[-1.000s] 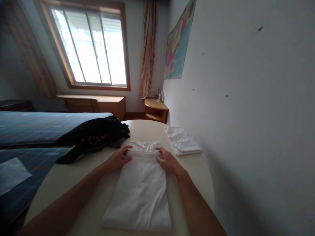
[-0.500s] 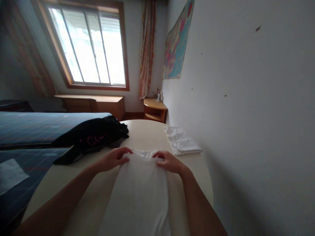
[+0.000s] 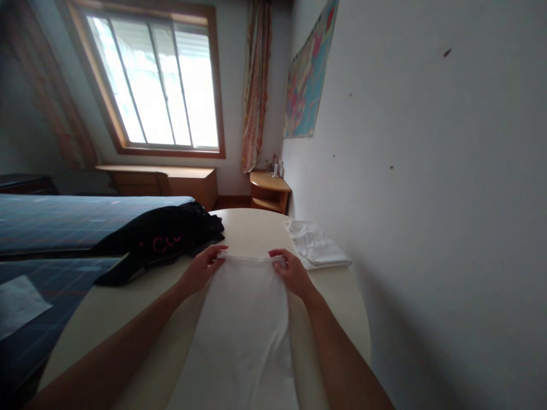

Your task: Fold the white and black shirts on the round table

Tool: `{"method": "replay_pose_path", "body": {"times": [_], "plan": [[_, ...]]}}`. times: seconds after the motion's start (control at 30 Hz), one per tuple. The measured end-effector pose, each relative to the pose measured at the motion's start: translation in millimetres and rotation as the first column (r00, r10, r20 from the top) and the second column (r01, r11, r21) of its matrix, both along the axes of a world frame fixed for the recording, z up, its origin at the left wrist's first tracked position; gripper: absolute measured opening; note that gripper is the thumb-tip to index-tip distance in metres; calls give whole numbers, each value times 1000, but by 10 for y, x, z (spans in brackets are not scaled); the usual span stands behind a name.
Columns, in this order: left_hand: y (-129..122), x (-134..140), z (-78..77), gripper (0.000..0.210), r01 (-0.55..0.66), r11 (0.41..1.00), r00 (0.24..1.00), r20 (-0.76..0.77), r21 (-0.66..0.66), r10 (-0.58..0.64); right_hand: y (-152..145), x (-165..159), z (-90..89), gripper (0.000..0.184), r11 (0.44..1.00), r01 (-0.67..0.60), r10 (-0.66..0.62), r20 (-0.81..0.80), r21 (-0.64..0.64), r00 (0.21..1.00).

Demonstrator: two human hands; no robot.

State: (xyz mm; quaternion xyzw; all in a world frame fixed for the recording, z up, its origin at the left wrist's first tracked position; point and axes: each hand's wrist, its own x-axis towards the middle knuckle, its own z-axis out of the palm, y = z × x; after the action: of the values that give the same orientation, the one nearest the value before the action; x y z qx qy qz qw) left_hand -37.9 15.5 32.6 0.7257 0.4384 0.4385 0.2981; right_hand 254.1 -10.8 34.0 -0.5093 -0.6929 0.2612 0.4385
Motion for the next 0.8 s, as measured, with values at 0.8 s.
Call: {"method": "replay_pose_path", "body": {"times": [0.8], "plan": [[-99, 234, -194, 43, -28, 997, 940, -336, 74, 51, -162, -322, 116, 34, 999, -40, 38, 174, 8, 984]]}}
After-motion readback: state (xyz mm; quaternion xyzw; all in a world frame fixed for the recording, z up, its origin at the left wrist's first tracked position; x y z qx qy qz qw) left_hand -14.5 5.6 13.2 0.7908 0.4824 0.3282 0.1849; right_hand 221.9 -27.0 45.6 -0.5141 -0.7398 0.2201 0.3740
